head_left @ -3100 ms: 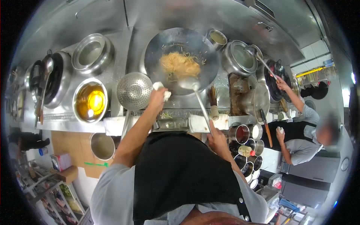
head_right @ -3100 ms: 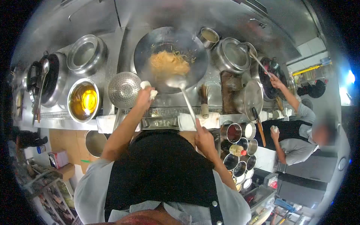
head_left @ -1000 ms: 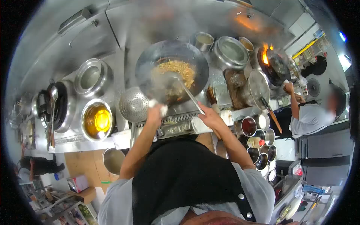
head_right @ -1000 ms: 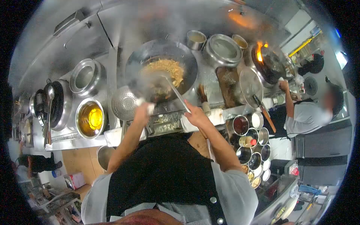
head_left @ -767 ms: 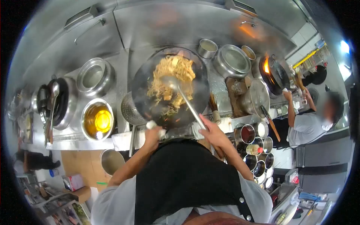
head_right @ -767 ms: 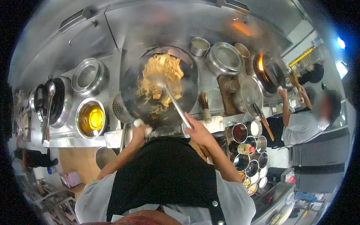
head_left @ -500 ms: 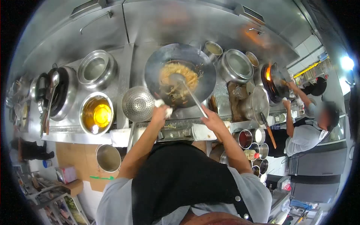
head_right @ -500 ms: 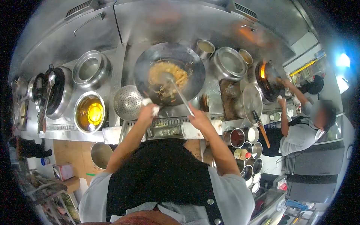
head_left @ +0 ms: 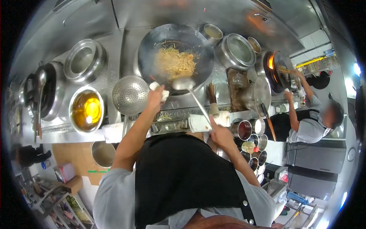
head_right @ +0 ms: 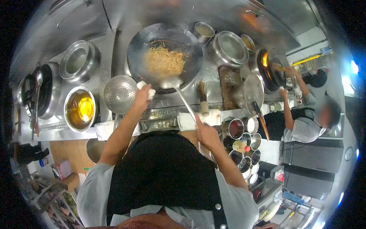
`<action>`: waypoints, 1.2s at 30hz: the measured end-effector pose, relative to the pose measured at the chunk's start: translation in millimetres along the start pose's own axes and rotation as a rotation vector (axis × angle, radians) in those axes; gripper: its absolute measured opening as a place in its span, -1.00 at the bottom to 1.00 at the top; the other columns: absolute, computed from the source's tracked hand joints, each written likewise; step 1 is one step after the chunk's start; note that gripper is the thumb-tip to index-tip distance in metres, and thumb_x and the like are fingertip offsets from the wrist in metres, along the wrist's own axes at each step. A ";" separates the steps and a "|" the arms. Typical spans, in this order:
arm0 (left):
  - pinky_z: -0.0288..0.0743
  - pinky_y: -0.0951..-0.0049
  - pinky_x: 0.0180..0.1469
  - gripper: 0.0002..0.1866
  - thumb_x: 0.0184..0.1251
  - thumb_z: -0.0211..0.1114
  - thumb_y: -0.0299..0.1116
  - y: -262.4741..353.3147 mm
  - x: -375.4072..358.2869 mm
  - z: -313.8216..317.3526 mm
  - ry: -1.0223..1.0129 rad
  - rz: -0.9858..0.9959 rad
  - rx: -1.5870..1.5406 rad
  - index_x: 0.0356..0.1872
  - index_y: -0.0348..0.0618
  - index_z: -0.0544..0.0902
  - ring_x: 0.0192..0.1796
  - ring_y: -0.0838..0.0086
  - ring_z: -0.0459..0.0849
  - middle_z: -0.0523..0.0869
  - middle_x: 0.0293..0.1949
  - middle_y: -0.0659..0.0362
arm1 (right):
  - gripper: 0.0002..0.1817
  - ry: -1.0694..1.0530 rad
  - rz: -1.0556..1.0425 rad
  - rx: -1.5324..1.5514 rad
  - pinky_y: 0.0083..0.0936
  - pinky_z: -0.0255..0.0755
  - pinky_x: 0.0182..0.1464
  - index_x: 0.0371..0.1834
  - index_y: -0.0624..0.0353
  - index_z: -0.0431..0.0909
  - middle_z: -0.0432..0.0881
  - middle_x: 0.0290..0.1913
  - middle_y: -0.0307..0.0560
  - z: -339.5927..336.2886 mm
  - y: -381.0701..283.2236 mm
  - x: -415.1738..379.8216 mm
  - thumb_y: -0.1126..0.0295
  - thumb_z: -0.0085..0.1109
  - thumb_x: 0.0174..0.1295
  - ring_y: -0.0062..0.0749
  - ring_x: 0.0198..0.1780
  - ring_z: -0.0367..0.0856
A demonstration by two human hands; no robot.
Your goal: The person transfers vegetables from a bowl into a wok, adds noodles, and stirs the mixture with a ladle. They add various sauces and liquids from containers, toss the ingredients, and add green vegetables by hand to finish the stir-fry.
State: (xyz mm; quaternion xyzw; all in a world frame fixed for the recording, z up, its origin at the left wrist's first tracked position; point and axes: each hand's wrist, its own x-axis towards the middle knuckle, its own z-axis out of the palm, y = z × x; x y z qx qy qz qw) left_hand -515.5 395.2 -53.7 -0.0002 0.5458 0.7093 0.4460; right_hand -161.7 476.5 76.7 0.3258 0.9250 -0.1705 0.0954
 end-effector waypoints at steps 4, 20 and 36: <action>0.54 0.35 -0.47 -0.68 0.55 0.33 -0.08 13.1 -29.8 -15.3 0.103 -0.233 -0.108 0.04 -0.11 0.63 -0.39 0.46 0.70 0.73 -0.30 0.21 | -0.21 0.218 -0.013 -0.015 0.15 0.60 -0.20 0.67 0.01 0.11 0.67 -0.31 0.34 8.1 20.5 104.0 0.38 0.16 0.36 0.36 -0.30 0.69; 0.62 0.35 -0.35 -0.63 0.61 0.18 -0.17 3.8 -144.8 -50.1 -0.006 -0.229 -0.112 0.10 -0.32 0.61 -0.36 0.33 0.73 0.73 -0.33 0.04 | -0.23 0.225 0.053 0.533 -0.27 0.37 0.47 0.67 0.12 0.20 0.55 0.40 0.37 -68.1 46.5 179.8 0.31 0.24 0.41 0.16 0.44 0.53; 0.49 0.26 -0.40 -0.89 0.35 0.31 -0.40 2.3 -13.9 15.5 0.161 -0.047 -0.026 -0.17 -0.17 0.67 -0.34 0.31 0.71 0.73 -0.31 0.09 | -0.20 0.012 -0.025 0.544 -0.31 0.51 0.29 0.69 0.11 0.15 0.64 0.29 0.38 12.8 -0.4 109.8 0.43 0.23 0.38 -0.01 0.20 0.72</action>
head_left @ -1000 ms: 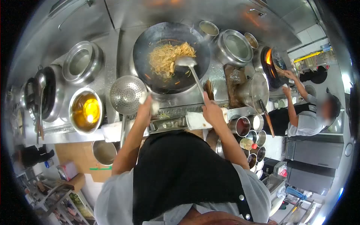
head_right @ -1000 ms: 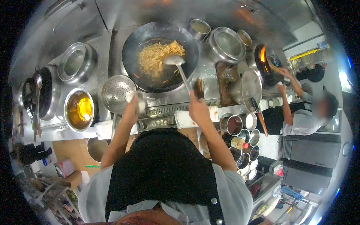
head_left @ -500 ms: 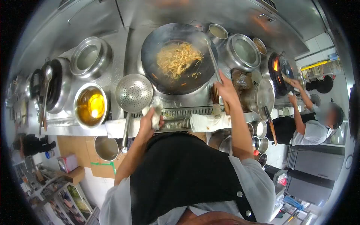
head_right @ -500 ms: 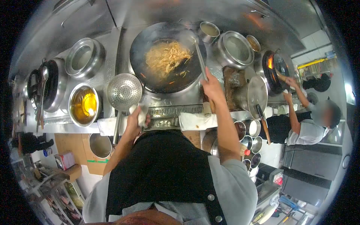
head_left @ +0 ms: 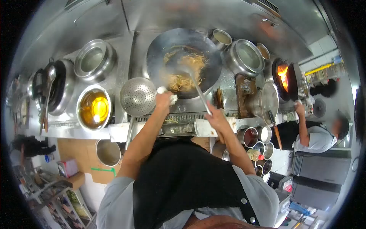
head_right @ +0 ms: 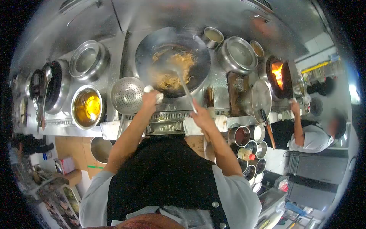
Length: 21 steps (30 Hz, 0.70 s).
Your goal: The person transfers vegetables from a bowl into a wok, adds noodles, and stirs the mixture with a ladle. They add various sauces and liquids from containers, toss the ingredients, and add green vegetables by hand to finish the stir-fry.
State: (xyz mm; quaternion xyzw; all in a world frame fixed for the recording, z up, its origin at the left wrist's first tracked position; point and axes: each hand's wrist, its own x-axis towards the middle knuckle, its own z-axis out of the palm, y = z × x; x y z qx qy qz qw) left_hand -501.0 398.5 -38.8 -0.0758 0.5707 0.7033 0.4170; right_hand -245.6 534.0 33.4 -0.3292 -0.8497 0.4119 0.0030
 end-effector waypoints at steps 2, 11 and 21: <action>0.50 0.30 -0.47 -0.97 0.32 0.29 -0.53 -1.4 -27.5 -18.5 -0.019 0.067 -0.111 -0.26 -0.23 0.63 -0.38 0.35 0.70 0.68 -0.38 0.13 | -0.20 0.058 0.052 0.007 -0.34 0.53 0.24 0.69 0.11 0.15 0.66 0.28 0.35 -18.1 -6.4 17.6 0.44 0.22 0.37 -0.06 0.13 0.74; 0.51 0.34 -0.37 -0.89 0.38 0.30 -0.46 5.4 -92.9 -45.0 -0.051 0.013 -0.092 -0.14 -0.20 0.64 -0.34 0.42 0.67 0.70 -0.28 0.13 | -0.16 -0.256 0.066 0.581 -0.53 0.48 -0.44 0.74 -0.10 0.08 0.62 -0.34 -0.16 -1.1 -49.7 -99.1 0.41 0.26 0.44 -0.53 -0.47 0.57; 0.58 0.32 -0.26 -0.88 0.33 0.31 -0.45 -74.1 -77.2 -129.4 -0.144 0.318 0.338 -0.22 -0.28 0.71 -0.31 0.39 0.72 0.74 -0.35 0.13 | -0.21 0.130 -0.043 0.134 -0.43 0.26 0.49 0.66 0.24 0.15 0.44 0.49 0.39 -4.5 -25.8 -67.0 0.40 0.27 0.40 0.00 0.53 0.45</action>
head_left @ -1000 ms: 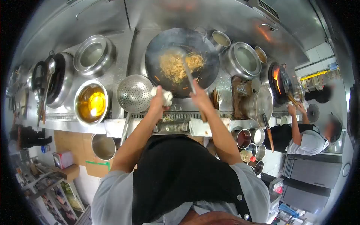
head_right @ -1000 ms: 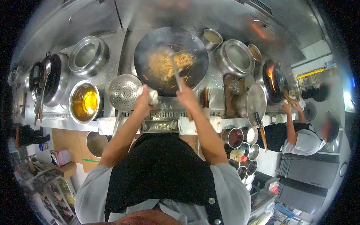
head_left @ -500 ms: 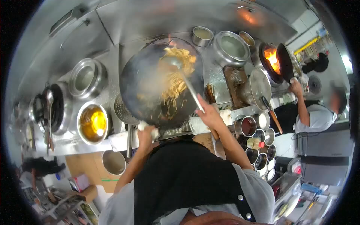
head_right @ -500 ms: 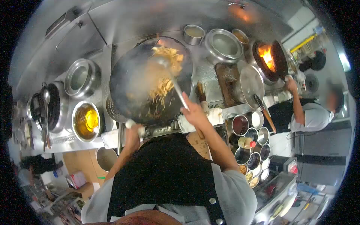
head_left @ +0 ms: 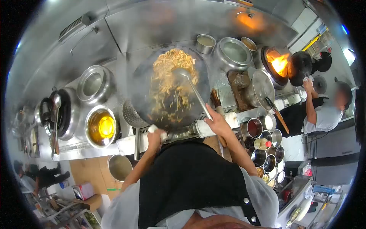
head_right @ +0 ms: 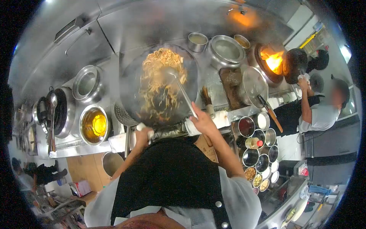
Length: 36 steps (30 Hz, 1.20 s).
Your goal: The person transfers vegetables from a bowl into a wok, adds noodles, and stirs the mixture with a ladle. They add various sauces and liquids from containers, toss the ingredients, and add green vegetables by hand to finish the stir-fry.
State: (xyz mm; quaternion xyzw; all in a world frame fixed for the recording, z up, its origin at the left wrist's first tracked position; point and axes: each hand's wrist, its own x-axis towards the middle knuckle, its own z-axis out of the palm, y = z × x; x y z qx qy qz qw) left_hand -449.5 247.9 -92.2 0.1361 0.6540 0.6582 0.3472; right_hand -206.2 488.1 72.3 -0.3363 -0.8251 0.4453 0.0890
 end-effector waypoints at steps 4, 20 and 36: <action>0.58 0.28 -0.31 -0.93 0.33 0.30 -0.46 15.0 7.4 10.8 0.055 0.067 -0.065 -0.24 -0.19 0.68 -0.30 0.37 0.72 0.73 -0.34 0.13 | -0.20 -0.246 0.186 0.308 -0.41 0.59 -0.26 0.71 0.05 0.14 0.71 -0.22 -0.01 -7.4 -47.6 -50.4 0.40 0.26 0.43 -0.33 -0.36 0.69; 0.53 0.29 -0.35 -0.83 0.22 0.39 -0.46 86.8 48.6 72.6 0.239 -0.177 -0.470 -0.18 -0.20 0.64 -0.36 0.37 0.67 0.69 -0.33 0.14 | -0.21 0.112 -0.185 -0.245 0.08 0.57 0.03 0.68 -0.02 0.17 0.70 -0.02 0.43 15.7 34.9 -27.8 0.31 0.20 0.37 0.40 -0.02 0.69; 0.66 0.34 -0.27 -0.66 0.36 0.41 -0.44 59.8 -5.0 7.6 -0.067 -0.354 -0.231 0.12 -0.23 0.61 -0.22 0.43 0.76 0.76 -0.18 0.13 | -0.25 0.223 0.057 -0.116 -0.30 0.62 0.04 0.67 0.15 0.21 0.68 0.22 0.36 -49.1 34.3 108.9 0.35 0.22 0.41 -0.10 -0.14 0.76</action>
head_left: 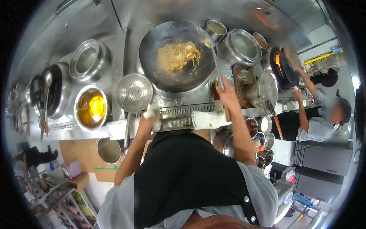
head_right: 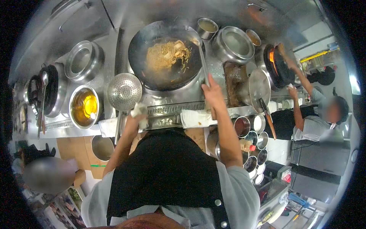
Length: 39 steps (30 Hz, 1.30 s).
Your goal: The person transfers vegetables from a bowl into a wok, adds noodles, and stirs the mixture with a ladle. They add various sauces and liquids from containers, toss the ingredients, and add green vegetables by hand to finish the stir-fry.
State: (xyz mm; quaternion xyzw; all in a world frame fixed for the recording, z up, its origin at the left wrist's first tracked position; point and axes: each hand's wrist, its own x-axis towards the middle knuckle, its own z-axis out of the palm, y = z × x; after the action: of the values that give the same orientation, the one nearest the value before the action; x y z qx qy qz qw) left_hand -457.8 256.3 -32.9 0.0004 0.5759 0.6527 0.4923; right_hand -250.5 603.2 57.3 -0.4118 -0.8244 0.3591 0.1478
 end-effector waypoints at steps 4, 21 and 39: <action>0.60 0.38 -0.25 -0.70 0.29 0.40 -0.46 -41.1 -52.2 -39.8 0.062 0.004 0.210 0.02 -0.29 0.64 -0.30 0.39 0.73 0.76 -0.26 0.11 | -0.23 -0.076 0.144 0.292 -0.41 0.60 -0.19 0.70 0.11 0.15 0.74 -0.09 0.03 73.7 -2.0 1.6 0.40 0.20 0.43 -0.34 -0.34 0.65; 0.58 0.37 -0.32 -0.77 0.34 0.35 -0.47 -22.2 -92.8 -42.2 0.345 -0.044 -0.154 -0.02 -0.33 0.66 -0.33 0.38 0.73 0.74 -0.28 0.11 | -0.22 -0.493 0.181 0.427 -0.52 0.38 -0.49 0.71 0.16 0.13 0.53 -0.41 -0.24 37.1 -41.6 -12.0 0.45 0.21 0.44 -0.58 -0.53 0.46; 0.65 0.28 -0.38 -0.53 0.62 0.16 0.04 42.1 43.9 35.0 -0.014 -0.062 -0.228 0.10 -0.22 0.61 -0.34 0.31 0.75 0.75 -0.24 0.10 | -0.21 -0.104 -0.167 -0.200 0.04 0.55 0.11 0.68 -0.10 0.18 0.66 0.05 0.53 39.6 17.6 -2.0 0.43 0.18 0.36 0.48 0.07 0.65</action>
State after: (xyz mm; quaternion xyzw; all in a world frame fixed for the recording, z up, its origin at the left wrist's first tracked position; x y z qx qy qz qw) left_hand -487.6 317.0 -14.3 -0.0687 0.4940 0.6984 0.5133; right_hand -260.5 590.2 17.2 -0.3351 -0.8940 0.2825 0.0926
